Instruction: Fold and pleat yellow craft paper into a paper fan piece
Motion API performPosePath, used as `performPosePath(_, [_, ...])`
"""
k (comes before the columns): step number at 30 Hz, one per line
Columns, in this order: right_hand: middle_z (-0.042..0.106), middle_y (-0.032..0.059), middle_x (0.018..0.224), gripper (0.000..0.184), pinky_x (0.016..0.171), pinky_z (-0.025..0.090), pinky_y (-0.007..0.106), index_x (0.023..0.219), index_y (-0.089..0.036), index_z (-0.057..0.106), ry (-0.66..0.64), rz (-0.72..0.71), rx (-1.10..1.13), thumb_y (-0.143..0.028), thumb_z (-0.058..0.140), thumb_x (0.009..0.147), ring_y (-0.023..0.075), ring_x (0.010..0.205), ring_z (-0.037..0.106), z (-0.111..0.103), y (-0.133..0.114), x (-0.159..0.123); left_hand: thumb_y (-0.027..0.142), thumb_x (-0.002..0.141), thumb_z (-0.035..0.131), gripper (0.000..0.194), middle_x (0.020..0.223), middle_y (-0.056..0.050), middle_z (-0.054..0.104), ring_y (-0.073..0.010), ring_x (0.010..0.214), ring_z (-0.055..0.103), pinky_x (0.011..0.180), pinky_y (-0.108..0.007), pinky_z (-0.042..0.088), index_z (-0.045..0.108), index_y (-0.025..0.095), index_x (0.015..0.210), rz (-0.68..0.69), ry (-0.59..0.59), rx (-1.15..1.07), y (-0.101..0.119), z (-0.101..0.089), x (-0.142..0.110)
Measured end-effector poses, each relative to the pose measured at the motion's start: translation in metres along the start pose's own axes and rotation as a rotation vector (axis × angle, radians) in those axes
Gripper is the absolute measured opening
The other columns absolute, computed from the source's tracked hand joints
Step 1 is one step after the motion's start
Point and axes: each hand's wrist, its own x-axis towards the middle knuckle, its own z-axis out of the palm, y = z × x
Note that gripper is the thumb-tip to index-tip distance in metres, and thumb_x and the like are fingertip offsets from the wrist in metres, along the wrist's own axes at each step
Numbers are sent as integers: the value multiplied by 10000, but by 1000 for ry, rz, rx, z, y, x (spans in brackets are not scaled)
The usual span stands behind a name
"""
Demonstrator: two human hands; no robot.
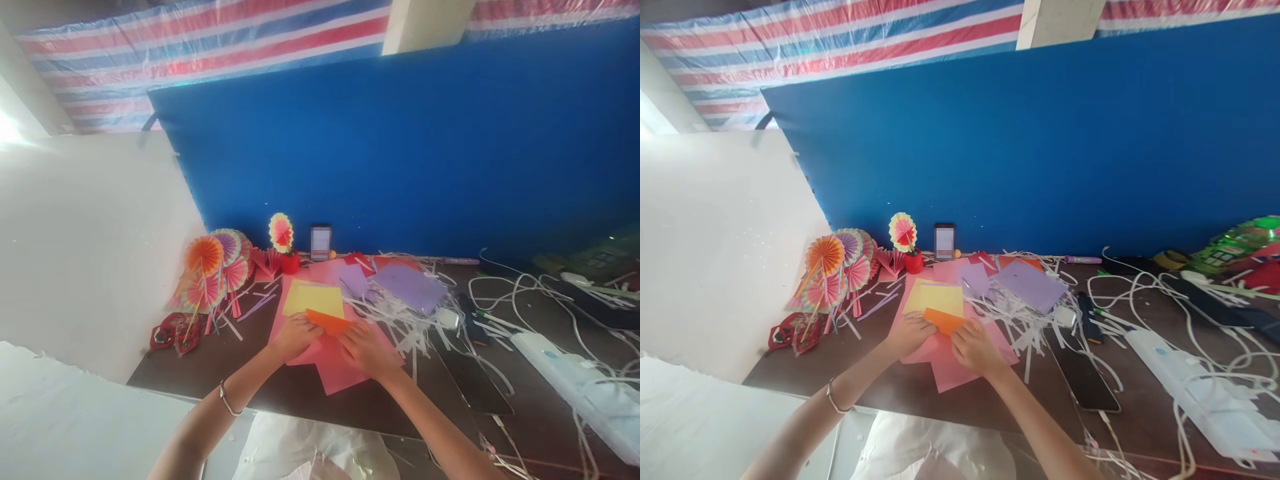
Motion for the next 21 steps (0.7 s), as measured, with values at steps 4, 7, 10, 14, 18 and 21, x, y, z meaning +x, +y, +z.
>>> performPosePath(4, [547,26,628,264,803,353,348,682,-172,576,-7,36,-52,-133,381,855,160,662,468,-4,8,-10,73,812,482,196,755,-13,660,-126,743,609,865,-300,405,596,189,920,-23,7,-4,-8,-5,-4])
performPosePath(7, [553,31,645,240,812,353,352,727,-175,578,-43,57,-68,-142,379,858,169,677,483,-4,13,-17,60,801,465,216,729,-15,653,-126,729,602,863,-294,409,609,190,899,-42,-7,-19,-13,-7,-6])
performPosePath(10, [563,32,654,237,808,365,354,740,-185,576,-77,60,-56,-143,373,856,175,678,501,-3,20,-22,58,795,459,233,717,-15,649,-129,723,598,806,-277,427,610,196,907,-75,-15,-36,-21,-6,-10])
performPosePath(14, [549,25,603,293,773,390,354,687,-208,559,4,199,-29,-150,341,875,179,645,509,-5,30,-26,78,807,448,222,686,-15,638,-142,681,590,688,-260,430,607,200,901,-246,-18,10,-32,-5,-15])
performPosePath(18, [625,57,813,240,789,407,353,878,-195,597,48,263,85,-213,359,897,196,802,559,-6,20,-9,111,837,429,192,686,-27,634,-147,681,588,657,-255,418,603,190,859,-240,-49,-1,-26,-8,-12])
performPosePath(21, [624,75,1031,270,911,369,398,1103,-200,560,28,240,100,-257,414,883,221,1008,535,-3,2,11,142,857,414,182,701,-27,638,-151,692,594,646,-255,413,590,187,855,-205,-40,-37,-14,-11,-6])
